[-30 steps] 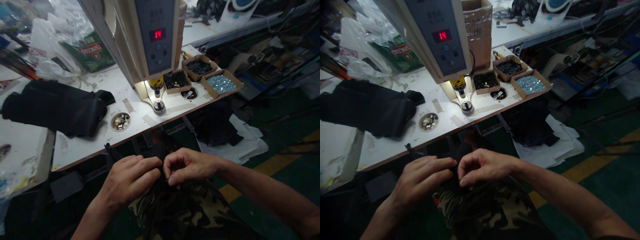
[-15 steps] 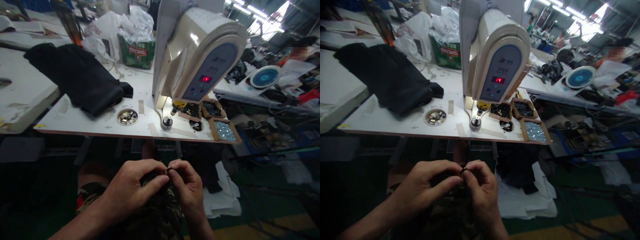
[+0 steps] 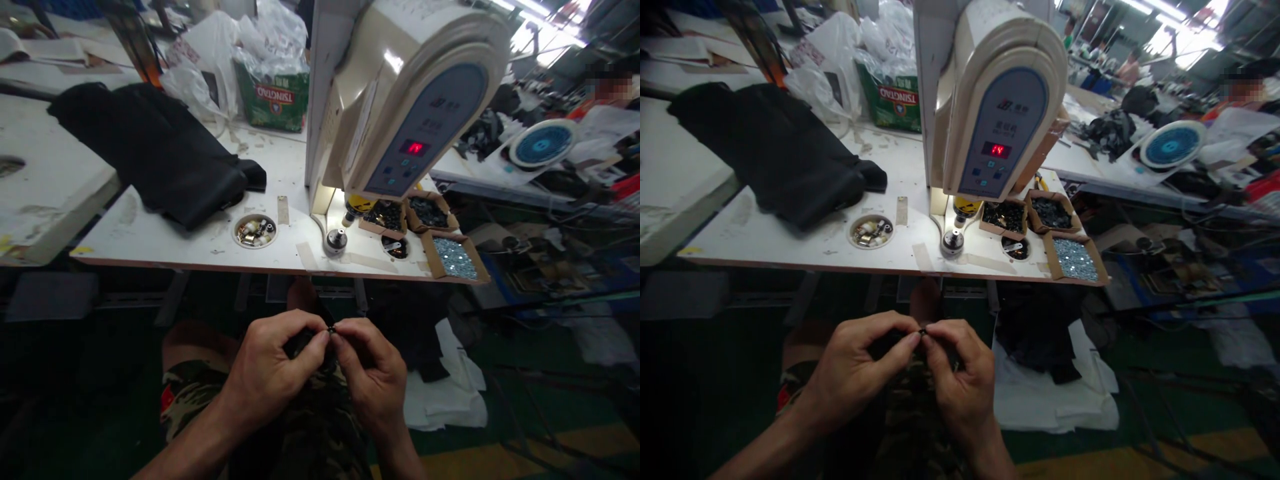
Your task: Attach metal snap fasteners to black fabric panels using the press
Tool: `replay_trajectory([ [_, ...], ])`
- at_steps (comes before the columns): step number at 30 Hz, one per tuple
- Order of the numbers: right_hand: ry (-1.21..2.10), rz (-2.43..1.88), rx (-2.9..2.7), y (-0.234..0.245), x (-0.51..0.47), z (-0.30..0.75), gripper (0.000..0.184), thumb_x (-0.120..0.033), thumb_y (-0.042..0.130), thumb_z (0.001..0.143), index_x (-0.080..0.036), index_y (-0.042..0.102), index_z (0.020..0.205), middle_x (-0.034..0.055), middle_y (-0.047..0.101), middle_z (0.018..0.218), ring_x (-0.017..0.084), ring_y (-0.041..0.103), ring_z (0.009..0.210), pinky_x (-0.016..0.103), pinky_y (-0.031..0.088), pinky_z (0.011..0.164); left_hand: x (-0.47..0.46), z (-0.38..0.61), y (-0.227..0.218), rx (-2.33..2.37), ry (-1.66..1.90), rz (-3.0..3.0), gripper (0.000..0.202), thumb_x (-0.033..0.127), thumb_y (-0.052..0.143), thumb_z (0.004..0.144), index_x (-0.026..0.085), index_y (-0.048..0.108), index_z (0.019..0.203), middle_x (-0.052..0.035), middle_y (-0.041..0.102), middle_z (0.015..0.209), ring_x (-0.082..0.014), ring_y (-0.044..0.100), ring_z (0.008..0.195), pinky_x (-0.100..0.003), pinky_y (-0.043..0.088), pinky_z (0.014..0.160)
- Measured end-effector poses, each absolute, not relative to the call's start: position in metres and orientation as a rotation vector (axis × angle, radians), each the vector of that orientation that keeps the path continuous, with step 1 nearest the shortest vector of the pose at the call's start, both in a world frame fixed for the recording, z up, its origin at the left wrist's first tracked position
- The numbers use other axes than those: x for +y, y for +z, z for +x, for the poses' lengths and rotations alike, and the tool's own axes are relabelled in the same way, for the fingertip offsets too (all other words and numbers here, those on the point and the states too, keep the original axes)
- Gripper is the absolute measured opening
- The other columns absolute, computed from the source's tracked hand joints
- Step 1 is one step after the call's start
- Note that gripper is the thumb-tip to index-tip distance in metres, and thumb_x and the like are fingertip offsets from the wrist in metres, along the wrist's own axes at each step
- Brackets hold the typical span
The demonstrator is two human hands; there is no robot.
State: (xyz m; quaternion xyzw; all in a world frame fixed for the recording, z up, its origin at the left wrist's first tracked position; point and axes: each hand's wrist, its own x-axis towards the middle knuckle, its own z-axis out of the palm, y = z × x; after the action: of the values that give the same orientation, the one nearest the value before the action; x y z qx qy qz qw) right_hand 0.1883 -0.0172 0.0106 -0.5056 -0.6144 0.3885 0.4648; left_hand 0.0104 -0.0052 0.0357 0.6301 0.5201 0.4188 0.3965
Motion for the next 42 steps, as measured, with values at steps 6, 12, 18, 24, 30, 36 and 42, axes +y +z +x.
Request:
replay_trajectory([
  [6,1.285,-1.271,-1.472,0.004,0.036,0.169,0.019,-0.036,0.068,0.094,-0.021,0.075,0.104,0.0042,0.076,0.093,0.02,0.072,0.084,0.03,0.057,0.078,0.022,0.0,0.015,1.526,1.017,1.396,0.02,0.035,0.063,0.091,0.022,0.074,0.083,0.0016,0.074,0.074,-0.0165,0.068,0.07,-0.025,0.051,0.064],
  [12,1.315,-1.187,-1.715,-0.022,0.114,0.139,0.025,-0.036,0.07,0.086,-0.016,0.078,0.099,0.0066,0.079,0.094,0.022,0.071,0.088,0.034,0.055,0.083,0.068,-0.023,-0.024,1.714,1.068,1.193,0.023,0.037,0.063,0.086,0.019,0.077,0.084,-0.0001,0.077,0.081,-0.019,0.07,0.082,-0.028,0.051,0.08],
  [18,1.668,-1.212,-1.602,-0.045,0.158,0.124,0.029,-0.034,0.074,0.078,-0.011,0.078,0.096,0.0032,0.074,0.074,0.013,0.063,0.063,0.025,0.047,0.061,0.096,-0.04,-0.033,1.837,0.89,1.263,0.026,0.037,0.059,0.085,0.019,0.078,0.083,-0.0015,0.076,0.079,-0.0194,0.069,0.081,-0.028,0.046,0.075],
  [24,1.796,-1.359,-1.579,-0.05,0.174,0.12,0.022,-0.024,0.074,0.073,-0.01,0.079,0.089,0.0044,0.072,0.068,0.012,0.061,0.058,0.022,0.045,0.055,0.107,-0.048,-0.03,1.869,0.758,1.313,0.021,0.034,0.062,0.08,0.02,0.077,0.078,-0.0021,0.073,0.075,-0.0183,0.063,0.073,-0.027,0.038,0.065],
  [30,1.764,-1.408,-1.809,-0.04,0.181,0.119,0.019,-0.021,0.07,0.076,-0.013,0.08,0.089,0.0032,0.072,0.066,0.012,0.061,0.058,0.021,0.044,0.053,0.116,-0.056,-0.033,1.818,0.637,1.341,0.024,0.036,0.06,0.078,0.02,0.077,0.074,-0.0011,0.069,0.067,-0.0182,0.062,0.07,-0.027,0.036,0.061],
  [36,1.403,-1.407,-2.161,-0.03,0.182,0.121,0.016,-0.021,0.069,0.079,-0.017,0.082,0.087,0.0009,0.073,0.068,0.014,0.063,0.063,0.021,0.045,0.058,0.128,-0.061,-0.032,1.788,0.512,1.376,0.023,0.033,0.062,0.072,0.018,0.078,0.073,-0.0007,0.062,0.059,-0.0178,0.058,0.065,-0.028,0.034,0.057],
  [42,1.162,-1.191,-2.184,-0.047,0.173,0.132,0.012,-0.024,0.077,0.083,-0.021,0.083,0.093,0.0032,0.077,0.088,0.016,0.068,0.077,0.024,0.049,0.072,0.137,-0.063,-0.035,1.787,0.433,1.367,0.021,0.031,0.061,0.069,0.017,0.076,0.066,0.0007,0.055,0.053,-0.0152,0.049,0.057,-0.029,0.029,0.054],
])
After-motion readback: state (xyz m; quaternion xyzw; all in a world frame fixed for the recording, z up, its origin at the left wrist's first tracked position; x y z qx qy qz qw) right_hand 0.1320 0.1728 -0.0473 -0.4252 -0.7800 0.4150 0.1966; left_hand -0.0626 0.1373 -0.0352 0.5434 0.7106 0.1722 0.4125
